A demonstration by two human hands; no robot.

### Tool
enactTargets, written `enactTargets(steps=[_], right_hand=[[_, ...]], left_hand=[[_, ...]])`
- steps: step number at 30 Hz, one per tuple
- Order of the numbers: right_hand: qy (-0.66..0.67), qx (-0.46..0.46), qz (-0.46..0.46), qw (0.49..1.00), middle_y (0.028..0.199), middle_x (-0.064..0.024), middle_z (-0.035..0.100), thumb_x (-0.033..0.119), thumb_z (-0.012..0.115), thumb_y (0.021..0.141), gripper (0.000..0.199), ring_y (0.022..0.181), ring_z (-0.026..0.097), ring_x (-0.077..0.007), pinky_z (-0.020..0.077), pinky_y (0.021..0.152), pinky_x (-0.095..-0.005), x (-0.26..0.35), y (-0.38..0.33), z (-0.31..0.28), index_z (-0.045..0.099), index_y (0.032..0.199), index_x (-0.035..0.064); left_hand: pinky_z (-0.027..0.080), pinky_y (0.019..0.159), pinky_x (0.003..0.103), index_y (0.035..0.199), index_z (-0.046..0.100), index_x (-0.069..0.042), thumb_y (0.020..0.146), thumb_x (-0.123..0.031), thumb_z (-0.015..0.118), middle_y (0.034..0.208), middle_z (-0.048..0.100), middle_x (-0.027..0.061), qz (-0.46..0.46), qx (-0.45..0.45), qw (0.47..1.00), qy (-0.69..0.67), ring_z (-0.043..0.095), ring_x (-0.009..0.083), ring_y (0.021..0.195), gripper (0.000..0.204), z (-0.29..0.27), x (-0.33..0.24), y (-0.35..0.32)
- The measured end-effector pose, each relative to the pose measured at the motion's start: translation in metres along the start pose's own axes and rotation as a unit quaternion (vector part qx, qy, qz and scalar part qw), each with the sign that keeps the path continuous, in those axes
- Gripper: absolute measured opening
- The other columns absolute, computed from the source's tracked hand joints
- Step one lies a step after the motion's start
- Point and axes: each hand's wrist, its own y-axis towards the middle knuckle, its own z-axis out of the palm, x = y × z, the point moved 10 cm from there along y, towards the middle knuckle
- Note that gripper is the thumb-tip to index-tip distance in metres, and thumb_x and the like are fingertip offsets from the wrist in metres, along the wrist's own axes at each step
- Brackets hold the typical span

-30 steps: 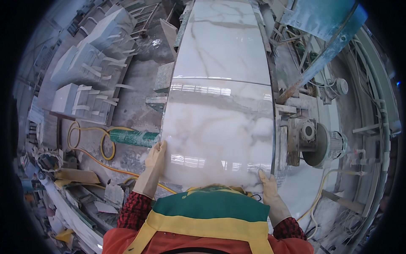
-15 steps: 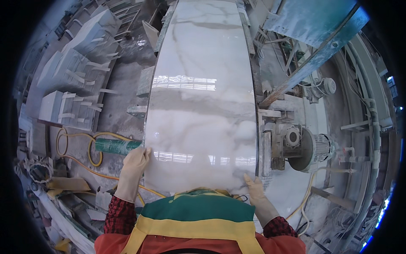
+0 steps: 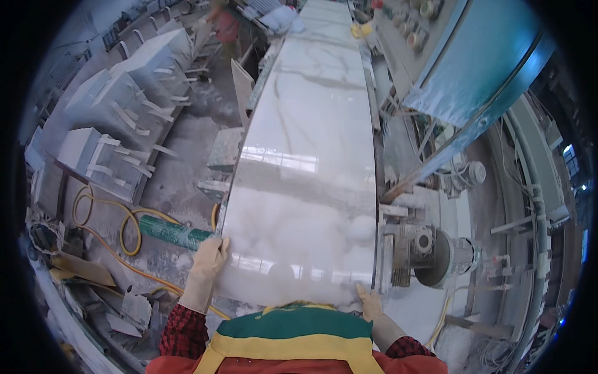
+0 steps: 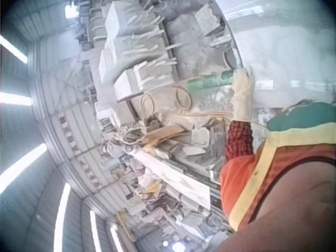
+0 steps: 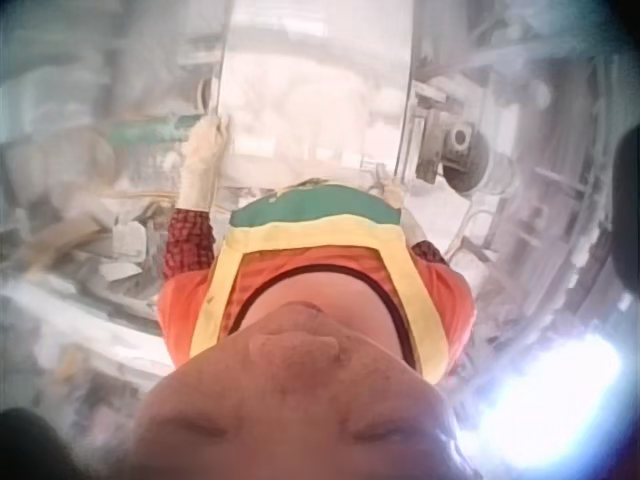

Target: The person repeatedly picks up large white slabs from a conveyor, turns them over, and places them back onto the conveyor. The action is repeated continuously throughout the clip.

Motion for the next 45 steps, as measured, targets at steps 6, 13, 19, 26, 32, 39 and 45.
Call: enactTargets(steps=[6, 13, 19, 26, 32, 39, 45], right_hand=[[0.389, -0.051, 0.228, 0.891, 0.139, -0.0225, 0.067, 0.049, 0.078, 0.1, 0.081, 0.115, 0.073, -0.034, 0.0619, 0.1, -0.0501, 0.033, -0.002, 0.022, 0.049, 0.153, -0.0047], [-0.191, -0.083, -0.159, 0.965, 0.107, -0.0079, 0.074, 0.038, 0.082, 0.098, 0.056, 0.093, 0.072, -0.024, 0.0581, 0.073, -0.0439, 0.022, 0.004, -0.027, 0.065, 0.139, 0.0038], [-0.095, -0.211, -0.245, 0.941, 0.082, -0.0154, 0.078, 0.009, 0.073, 0.094, 0.019, 0.067, 0.072, -0.0239, 0.0577, 0.066, -0.0336, 0.139, -0.028, -0.037, 0.081, 0.108, 0.0], [-0.259, -0.046, -0.562, 0.784, 0.135, -0.0293, 0.069, 0.021, 0.068, 0.099, 0.041, 0.129, 0.065, -0.0474, 0.0505, 0.114, -0.055, 0.298, -0.004, 0.205, 0.07, 0.133, -0.0015], [-0.28, -0.025, -0.637, 0.717, 0.146, -0.0274, 0.064, 0.021, 0.062, 0.103, 0.044, 0.139, 0.059, -0.047, 0.0436, 0.123, -0.0526, 0.331, 0.004, 0.294, 0.065, 0.142, 0.0012], [-0.273, 0.05, -0.643, 0.714, 0.145, -0.0261, 0.066, 0.018, 0.063, 0.102, 0.042, 0.138, 0.06, -0.0456, 0.0447, 0.123, -0.0518, 0.319, -0.013, 0.255, 0.067, 0.141, 0.0019], [-0.292, 0.008, -0.606, 0.74, 0.143, -0.022, 0.069, 0.02, 0.062, 0.104, 0.039, 0.139, 0.061, -0.0425, 0.0457, 0.121, -0.0514, 0.252, -0.004, 0.18, 0.069, 0.139, 0.0068]], left_hand=[[0.055, 0.09, 0.054, 0.12, 0.071, 0.001, 0.106, -0.025, 0.063, 0.107, 0.074, 0.0293, 0.073, -0.09, 0.973, -0.2, 0.07, 0.0505, 0.103, 0.03, -0.005, 0.015, -0.022], [0.056, 0.1, 0.045, 0.147, 0.062, -0.002, 0.109, -0.028, 0.061, 0.125, 0.074, 0.0248, -0.074, -0.046, 0.957, -0.277, 0.073, 0.0381, 0.116, 0.046, -0.032, 0.06, -0.096], [0.056, 0.101, 0.04, 0.155, 0.058, -0.008, 0.113, -0.041, 0.058, 0.128, 0.074, 0.0164, -0.206, -0.111, 0.939, -0.251, 0.073, 0.0285, 0.114, 0.053, -0.031, 0.179, -0.199], [0.053, 0.11, 0.039, 0.149, 0.062, -0.006, 0.113, -0.038, 0.06, 0.143, 0.069, 0.0178, -0.263, -0.17, 0.907, -0.283, 0.068, 0.0297, 0.131, 0.049, -0.039, 0.245, -0.301], [0.051, 0.113, 0.041, 0.142, 0.068, -0.006, 0.11, -0.035, 0.063, 0.138, 0.07, 0.0204, -0.309, -0.263, 0.898, -0.17, 0.067, 0.0324, 0.131, 0.043, -0.073, 0.309, -0.416], [0.052, 0.109, 0.043, 0.142, 0.067, -0.001, 0.109, -0.028, 0.06, 0.13, 0.073, 0.0248, -0.499, -0.385, 0.773, -0.072, 0.069, 0.0404, 0.123, 0.043, -0.059, 0.435, -0.651], [0.048, 0.119, 0.048, 0.154, 0.056, 0.003, 0.112, -0.035, 0.056, 0.151, 0.063, 0.0268, -0.684, -0.355, 0.63, 0.099, 0.063, 0.0418, 0.137, 0.057, -0.007, 0.44, -0.834]])
